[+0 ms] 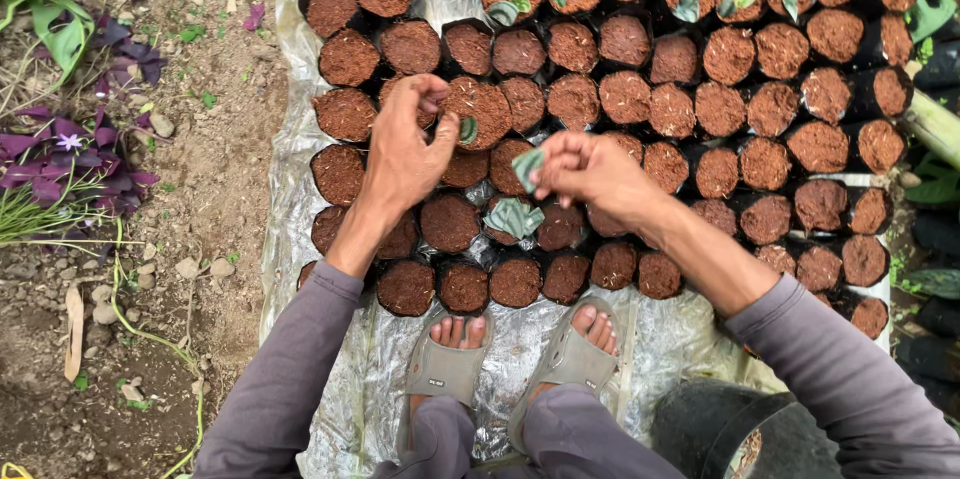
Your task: The person plants small leaf cuttings into individual black nursery bags filled with soil. They pick up cuttings from a nearby container, insert them into the soil, and gently press the soil around each cutting. The person works systematically across rows of bags laid out on a plastic sheet.
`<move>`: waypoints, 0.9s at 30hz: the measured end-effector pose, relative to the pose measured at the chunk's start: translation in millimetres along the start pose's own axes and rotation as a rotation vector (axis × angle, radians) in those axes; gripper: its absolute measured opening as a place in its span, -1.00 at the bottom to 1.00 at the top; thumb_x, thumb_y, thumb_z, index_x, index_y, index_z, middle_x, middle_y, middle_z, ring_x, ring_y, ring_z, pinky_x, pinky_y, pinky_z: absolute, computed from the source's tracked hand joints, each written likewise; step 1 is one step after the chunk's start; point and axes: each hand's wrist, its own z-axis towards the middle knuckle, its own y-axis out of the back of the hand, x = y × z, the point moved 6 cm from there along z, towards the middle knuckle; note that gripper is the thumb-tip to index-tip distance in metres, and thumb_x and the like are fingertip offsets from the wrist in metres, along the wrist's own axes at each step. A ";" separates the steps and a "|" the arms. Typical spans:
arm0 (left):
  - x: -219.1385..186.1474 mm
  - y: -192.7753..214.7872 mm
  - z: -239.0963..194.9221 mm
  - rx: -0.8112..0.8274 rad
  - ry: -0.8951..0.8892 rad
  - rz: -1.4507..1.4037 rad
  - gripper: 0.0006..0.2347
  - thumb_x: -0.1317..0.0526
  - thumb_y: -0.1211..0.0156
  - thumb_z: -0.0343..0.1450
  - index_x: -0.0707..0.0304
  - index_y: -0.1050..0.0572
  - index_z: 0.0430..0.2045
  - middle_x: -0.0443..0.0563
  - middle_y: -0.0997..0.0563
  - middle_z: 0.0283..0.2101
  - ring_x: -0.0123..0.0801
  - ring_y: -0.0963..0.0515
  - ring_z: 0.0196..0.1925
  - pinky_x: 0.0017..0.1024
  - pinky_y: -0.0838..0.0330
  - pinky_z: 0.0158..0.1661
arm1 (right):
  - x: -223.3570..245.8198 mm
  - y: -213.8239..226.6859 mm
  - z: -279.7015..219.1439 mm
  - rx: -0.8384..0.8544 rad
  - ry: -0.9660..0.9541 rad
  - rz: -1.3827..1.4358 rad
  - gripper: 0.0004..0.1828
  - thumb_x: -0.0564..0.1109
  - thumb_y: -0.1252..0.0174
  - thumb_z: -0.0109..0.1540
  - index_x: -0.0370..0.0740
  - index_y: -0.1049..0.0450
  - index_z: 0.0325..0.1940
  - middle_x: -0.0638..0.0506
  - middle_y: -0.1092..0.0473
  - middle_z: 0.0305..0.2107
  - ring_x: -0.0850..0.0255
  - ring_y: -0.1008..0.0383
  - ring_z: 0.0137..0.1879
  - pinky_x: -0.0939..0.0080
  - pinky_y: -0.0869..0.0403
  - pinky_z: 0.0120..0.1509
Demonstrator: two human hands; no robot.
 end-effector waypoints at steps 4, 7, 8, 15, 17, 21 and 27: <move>-14.1 -3.7 7.6 0.094 -0.100 0.058 -0.44 0.22 -0.29 0.34 0.38 -0.28 0.25 0.23 -0.47 0.23 -0.14 -0.47 0.22 -0.16 -0.33 0.28 | 62.8 4.9 14.3 0.002 0.262 0.075 -0.66 -0.37 -0.17 0.23 -0.23 -0.41 0.07 0.01 -0.53 -0.28 0.30 -0.62 -0.19 0.38 -0.66 -0.08; -23.5 -7.7 9.8 0.184 -0.167 0.094 -0.20 0.18 -0.40 0.22 0.41 -0.10 0.36 0.35 -0.37 0.31 0.06 -0.35 0.36 -0.10 -0.16 0.37 | 91.3 1.3 24.4 -0.097 0.263 -0.298 -0.56 -0.31 -0.23 0.17 -0.15 -0.44 0.14 0.06 -0.53 -0.25 0.37 -0.64 -0.15 0.37 -0.57 -0.02; -26.0 -10.4 10.2 0.216 -0.196 0.122 -0.10 0.16 -0.47 0.18 0.43 -0.01 0.38 0.40 -0.32 0.32 0.12 -0.30 0.38 -0.08 -0.12 0.36 | 97.9 -3.7 28.1 -0.108 0.276 -0.393 -0.56 -0.29 -0.26 0.16 -0.15 -0.46 0.13 0.04 -0.54 -0.26 0.34 -0.61 -0.17 0.34 -0.59 -0.04; -18.8 -17.3 9.4 0.205 -0.152 0.155 0.01 0.26 -0.47 0.16 0.36 0.18 0.45 0.41 -0.35 0.32 0.12 -0.34 0.39 -0.17 -0.17 0.40 | 109.5 -26.2 40.9 -0.163 0.257 -0.802 -0.52 -0.26 -0.23 0.13 -0.21 -0.46 0.17 -0.02 -0.56 -0.30 0.27 -0.57 -0.33 0.21 -0.61 -0.22; -15.7 -18.8 9.2 0.204 -0.149 0.159 0.00 0.27 -0.48 0.16 0.36 0.17 0.44 0.40 -0.36 0.31 0.13 -0.34 0.38 -0.17 -0.17 0.39 | 107.8 -26.0 45.1 -0.172 0.208 -0.824 -0.54 -0.24 -0.23 0.15 -0.21 -0.47 0.16 -0.02 -0.57 -0.33 0.25 -0.57 -0.35 0.22 -0.61 -0.24; -11.2 -21.3 9.6 0.213 -0.137 0.166 0.01 0.26 -0.49 0.16 0.38 0.17 0.44 0.43 -0.35 0.29 0.14 -0.35 0.37 -0.16 -0.17 0.39 | 108.8 -22.8 52.7 -0.179 0.255 -0.833 -0.55 -0.27 -0.28 0.12 -0.24 -0.49 0.12 -0.01 -0.56 -0.36 0.25 -0.58 -0.33 0.25 -0.61 -0.26; -14.6 -22.8 8.4 0.202 -0.194 0.151 -0.03 0.24 -0.52 0.18 0.37 0.11 0.43 0.38 -0.39 0.30 0.12 -0.35 0.38 -0.14 -0.17 0.40 | 102.1 -20.9 59.4 -0.192 0.302 -0.963 -0.57 -0.26 -0.33 0.14 -0.30 -0.47 0.09 -0.08 -0.53 -0.42 0.18 -0.59 -0.31 0.16 -0.61 -0.22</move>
